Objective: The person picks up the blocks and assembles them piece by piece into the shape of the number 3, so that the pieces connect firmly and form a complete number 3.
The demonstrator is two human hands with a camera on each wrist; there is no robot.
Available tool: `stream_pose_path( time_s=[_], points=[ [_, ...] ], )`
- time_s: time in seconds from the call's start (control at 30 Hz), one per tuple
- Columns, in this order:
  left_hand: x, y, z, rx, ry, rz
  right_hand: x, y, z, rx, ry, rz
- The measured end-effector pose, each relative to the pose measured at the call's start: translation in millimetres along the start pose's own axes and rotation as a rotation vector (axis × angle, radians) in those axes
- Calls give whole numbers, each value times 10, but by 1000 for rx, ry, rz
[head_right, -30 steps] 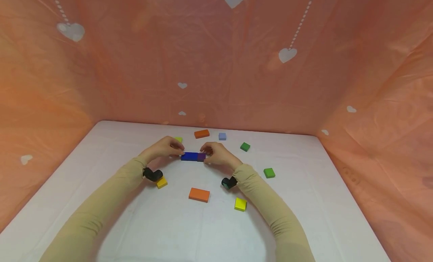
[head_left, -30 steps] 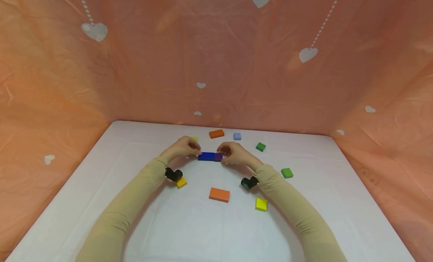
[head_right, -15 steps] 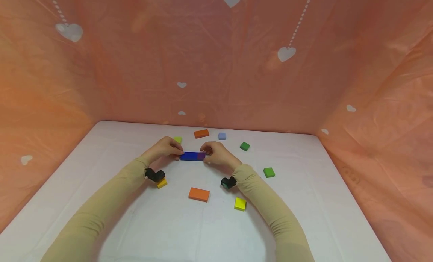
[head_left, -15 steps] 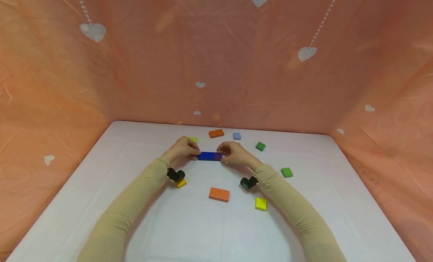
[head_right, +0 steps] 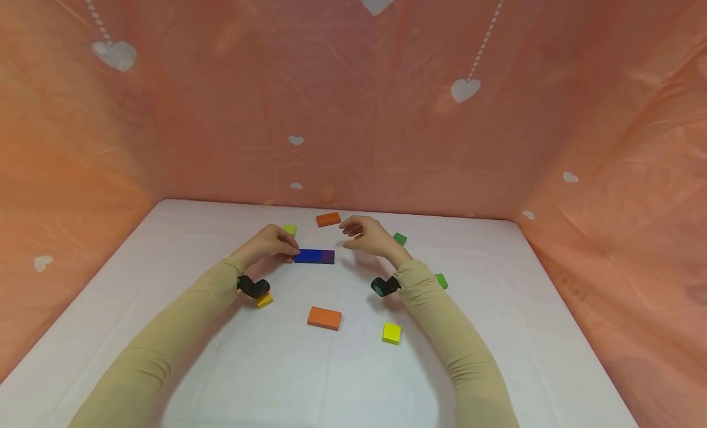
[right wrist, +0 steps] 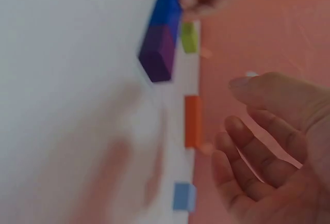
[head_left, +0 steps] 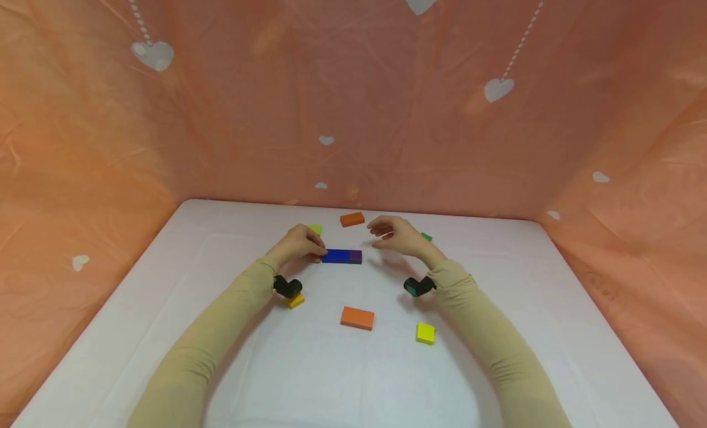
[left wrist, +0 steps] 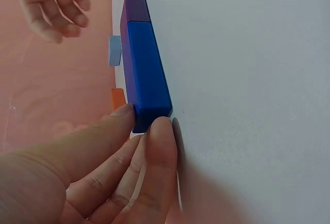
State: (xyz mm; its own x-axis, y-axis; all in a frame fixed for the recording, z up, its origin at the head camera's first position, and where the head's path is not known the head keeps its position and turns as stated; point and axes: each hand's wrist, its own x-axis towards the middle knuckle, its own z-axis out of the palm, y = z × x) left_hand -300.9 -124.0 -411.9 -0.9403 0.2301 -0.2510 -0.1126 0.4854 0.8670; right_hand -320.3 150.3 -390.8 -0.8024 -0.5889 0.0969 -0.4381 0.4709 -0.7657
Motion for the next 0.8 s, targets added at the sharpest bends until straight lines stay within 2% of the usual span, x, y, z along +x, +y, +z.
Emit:
stream_pose_path(
  time_s=[0.23,0.5,0.8],
  points=[
    [-5,-12,6,0,1,-22,-111,32,-276,74,43,-3],
    [19,-10,10,-22,4,-35,-272,73,-563,94,70,71],
    [28,1,8,-20,2,-41,-444,276,-807,109,115,116]
  ],
)
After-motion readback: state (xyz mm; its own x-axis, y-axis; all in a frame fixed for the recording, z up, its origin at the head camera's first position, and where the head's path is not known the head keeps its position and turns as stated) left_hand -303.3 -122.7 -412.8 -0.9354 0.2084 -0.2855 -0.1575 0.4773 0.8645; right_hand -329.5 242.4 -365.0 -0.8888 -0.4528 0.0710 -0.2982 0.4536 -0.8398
